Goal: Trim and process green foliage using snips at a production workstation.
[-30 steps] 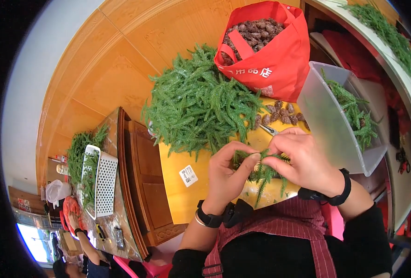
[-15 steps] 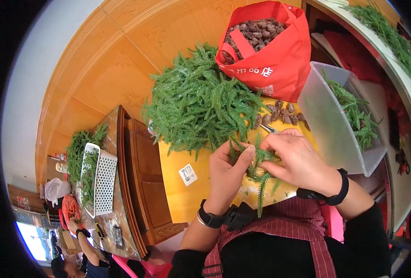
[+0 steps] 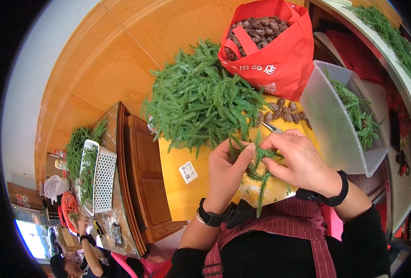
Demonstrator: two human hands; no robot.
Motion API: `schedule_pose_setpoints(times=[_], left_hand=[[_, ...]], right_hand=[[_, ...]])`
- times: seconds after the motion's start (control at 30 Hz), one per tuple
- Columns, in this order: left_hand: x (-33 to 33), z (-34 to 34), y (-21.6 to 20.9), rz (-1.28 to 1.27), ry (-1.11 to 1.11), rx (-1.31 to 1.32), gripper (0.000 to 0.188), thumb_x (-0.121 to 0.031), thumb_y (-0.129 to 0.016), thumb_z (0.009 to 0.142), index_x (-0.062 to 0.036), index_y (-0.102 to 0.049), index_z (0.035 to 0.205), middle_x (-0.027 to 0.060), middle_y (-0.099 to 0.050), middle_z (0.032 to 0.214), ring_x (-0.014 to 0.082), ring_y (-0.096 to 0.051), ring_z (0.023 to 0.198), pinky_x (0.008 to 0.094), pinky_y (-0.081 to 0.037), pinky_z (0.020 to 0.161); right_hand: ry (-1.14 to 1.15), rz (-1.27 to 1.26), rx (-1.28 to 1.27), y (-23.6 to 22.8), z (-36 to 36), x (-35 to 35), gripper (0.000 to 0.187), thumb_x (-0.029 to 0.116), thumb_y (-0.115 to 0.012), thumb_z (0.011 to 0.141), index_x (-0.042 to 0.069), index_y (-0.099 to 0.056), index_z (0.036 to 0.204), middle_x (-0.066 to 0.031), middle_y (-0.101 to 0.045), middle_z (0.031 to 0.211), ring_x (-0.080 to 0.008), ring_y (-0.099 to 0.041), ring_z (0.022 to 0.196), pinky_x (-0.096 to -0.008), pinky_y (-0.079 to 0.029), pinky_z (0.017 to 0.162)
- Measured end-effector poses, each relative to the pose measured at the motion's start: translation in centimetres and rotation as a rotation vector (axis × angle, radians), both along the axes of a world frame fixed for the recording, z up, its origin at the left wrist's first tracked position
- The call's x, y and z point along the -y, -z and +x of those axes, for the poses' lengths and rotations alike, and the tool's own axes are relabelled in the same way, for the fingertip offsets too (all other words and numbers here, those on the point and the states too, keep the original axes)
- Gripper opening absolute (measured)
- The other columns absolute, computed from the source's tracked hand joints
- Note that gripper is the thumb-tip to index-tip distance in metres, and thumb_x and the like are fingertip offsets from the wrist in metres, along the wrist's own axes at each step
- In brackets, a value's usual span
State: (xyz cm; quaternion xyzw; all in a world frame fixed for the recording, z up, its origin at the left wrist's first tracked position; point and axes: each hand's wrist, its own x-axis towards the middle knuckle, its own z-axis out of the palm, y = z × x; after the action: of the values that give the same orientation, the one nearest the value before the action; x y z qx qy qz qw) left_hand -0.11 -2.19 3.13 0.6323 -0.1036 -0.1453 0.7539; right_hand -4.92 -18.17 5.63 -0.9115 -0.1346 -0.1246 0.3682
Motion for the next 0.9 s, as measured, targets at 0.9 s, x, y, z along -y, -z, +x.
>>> schedule_pose_setpoints(times=[0.9], left_hand=[[0.44,0.13,0.45,-0.022,0.029,-0.047,0.01,-0.01,-0.06,0.081,-0.001,-0.057,0.082,-0.0001,-0.058,0.073,0.0037,-0.051,0.063,0.0182,-0.042,0.057]], right_hand=[[0.063,0.058,-0.021,0.52,-0.26,0.17,0.019,0.012,-0.065,0.069,0.004,-0.054,0.083,-0.0091,-0.058,0.076,-0.0279,-0.058,0.074,-0.0349,-0.043,0.07]])
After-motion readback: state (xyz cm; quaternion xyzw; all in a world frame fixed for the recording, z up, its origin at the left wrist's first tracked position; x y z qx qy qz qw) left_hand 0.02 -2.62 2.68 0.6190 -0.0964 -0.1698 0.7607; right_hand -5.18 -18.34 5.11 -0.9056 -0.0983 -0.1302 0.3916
